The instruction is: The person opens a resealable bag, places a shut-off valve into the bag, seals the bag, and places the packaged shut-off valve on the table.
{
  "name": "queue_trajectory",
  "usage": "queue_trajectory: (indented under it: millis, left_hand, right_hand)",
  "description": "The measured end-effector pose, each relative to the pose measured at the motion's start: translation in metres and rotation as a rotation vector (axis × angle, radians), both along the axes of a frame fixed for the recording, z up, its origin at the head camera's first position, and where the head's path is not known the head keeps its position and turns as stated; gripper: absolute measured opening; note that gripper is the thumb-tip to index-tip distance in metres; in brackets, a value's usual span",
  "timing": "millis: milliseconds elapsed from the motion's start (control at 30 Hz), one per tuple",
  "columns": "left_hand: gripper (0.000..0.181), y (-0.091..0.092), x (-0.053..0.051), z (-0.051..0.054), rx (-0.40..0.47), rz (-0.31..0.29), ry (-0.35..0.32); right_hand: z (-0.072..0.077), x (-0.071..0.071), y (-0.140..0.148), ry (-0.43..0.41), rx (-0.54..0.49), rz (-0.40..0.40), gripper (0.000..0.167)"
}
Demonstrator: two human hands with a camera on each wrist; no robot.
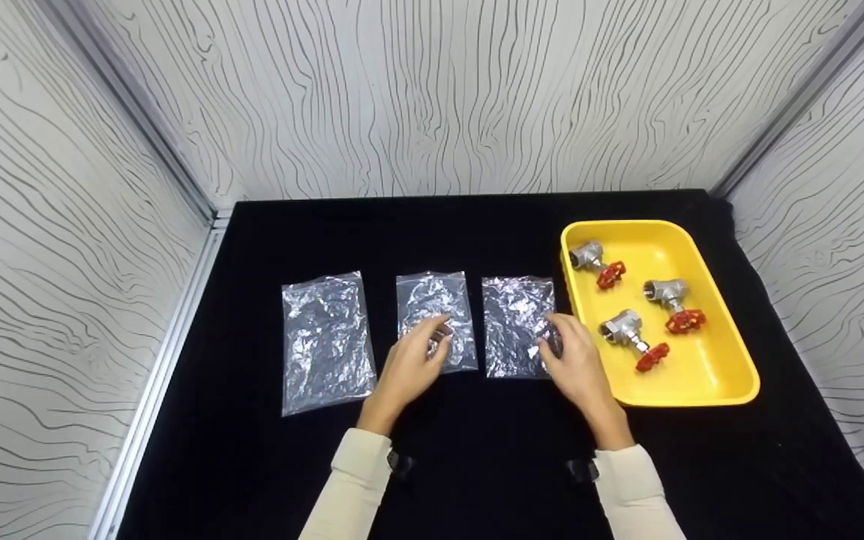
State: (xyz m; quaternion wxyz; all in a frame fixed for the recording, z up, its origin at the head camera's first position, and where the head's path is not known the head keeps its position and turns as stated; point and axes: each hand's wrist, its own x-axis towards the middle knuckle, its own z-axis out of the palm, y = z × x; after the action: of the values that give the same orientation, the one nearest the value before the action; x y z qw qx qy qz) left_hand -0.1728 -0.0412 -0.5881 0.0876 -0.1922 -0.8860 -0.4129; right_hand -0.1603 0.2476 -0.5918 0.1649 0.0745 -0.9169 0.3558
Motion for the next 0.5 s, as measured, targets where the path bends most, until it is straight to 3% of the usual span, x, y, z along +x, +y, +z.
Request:
queue_trajectory:
  millis: [500]
  left_hand:
    - [0.036, 0.030, 0.004, -0.011, 0.042, -0.067, -0.097]
  right_hand:
    - [-0.009, -0.001, -0.009, -0.049, -0.006, -0.043, 0.042]
